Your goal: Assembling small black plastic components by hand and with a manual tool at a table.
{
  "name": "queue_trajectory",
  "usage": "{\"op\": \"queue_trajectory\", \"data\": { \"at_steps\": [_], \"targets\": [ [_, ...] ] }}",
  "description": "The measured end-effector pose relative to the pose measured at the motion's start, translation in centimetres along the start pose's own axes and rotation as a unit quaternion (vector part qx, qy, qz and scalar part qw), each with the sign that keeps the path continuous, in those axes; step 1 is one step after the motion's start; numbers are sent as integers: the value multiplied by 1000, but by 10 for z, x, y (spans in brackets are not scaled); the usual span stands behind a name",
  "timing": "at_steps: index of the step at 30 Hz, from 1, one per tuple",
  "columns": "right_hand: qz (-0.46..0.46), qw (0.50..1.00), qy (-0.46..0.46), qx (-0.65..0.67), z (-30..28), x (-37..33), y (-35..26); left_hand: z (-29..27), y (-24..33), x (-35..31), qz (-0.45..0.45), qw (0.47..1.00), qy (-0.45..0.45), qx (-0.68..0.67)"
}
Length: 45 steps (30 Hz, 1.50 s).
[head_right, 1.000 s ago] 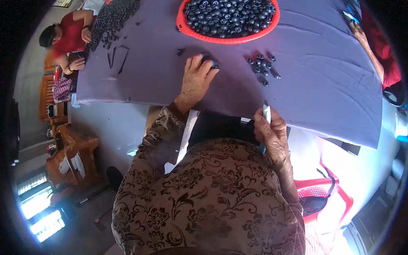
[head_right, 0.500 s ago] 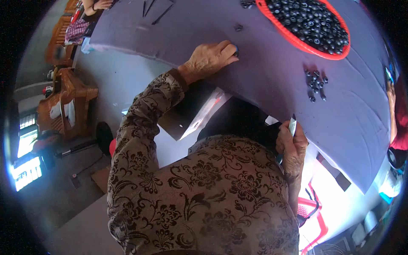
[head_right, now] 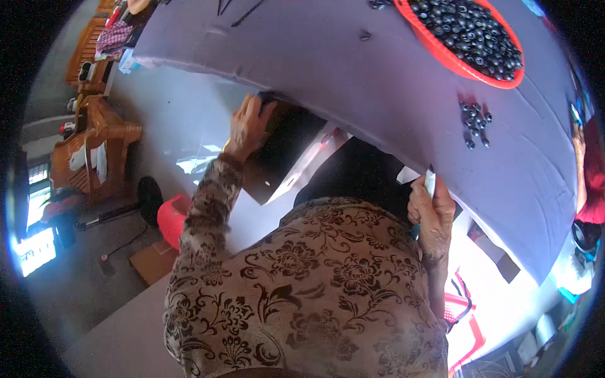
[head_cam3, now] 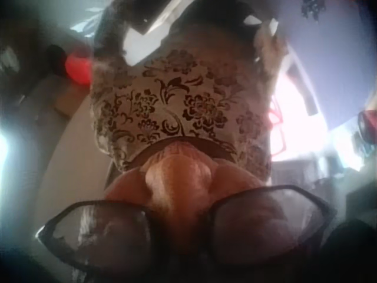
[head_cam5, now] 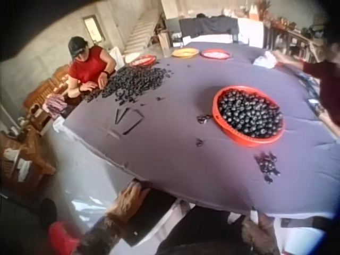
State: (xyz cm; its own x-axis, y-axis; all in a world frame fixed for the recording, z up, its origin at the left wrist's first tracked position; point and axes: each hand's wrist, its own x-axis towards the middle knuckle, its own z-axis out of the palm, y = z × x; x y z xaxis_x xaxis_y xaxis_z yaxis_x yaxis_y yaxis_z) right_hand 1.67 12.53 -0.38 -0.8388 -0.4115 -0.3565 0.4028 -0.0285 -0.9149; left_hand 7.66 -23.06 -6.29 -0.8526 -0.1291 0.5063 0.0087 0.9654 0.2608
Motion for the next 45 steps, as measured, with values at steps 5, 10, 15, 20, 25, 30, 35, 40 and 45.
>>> {"op": "queue_trajectory", "data": {
  "at_steps": [5,10,15,20,25,30,35,40,45],
  "targets": [
    [-18,1000,-14,-9,1,-1,-1,40,-18,-64,-138,987,-84,11],
    [-36,999,-28,18,2,-1,5,81,-64,-126,-134,972,-185,60],
    [-57,998,-17,13,-3,-3,7,83,-44,-118,-161,976,-146,25],
    [-21,999,8,40,-7,-7,-1,47,21,-50,-104,994,-11,19],
    [-39,999,22,26,-12,-10,7,32,130,52,96,968,19,-231],
    [-137,980,95,-106,-17,-17,17,72,215,115,218,925,-73,-302],
    [-114,986,111,-51,-27,-32,16,111,231,131,233,917,-144,-290],
    [-75,988,126,-44,-33,-37,9,114,235,132,238,915,-153,-288],
    [-171,962,213,4,-36,-32,20,96,236,115,156,856,-193,-454]
  ]
}}
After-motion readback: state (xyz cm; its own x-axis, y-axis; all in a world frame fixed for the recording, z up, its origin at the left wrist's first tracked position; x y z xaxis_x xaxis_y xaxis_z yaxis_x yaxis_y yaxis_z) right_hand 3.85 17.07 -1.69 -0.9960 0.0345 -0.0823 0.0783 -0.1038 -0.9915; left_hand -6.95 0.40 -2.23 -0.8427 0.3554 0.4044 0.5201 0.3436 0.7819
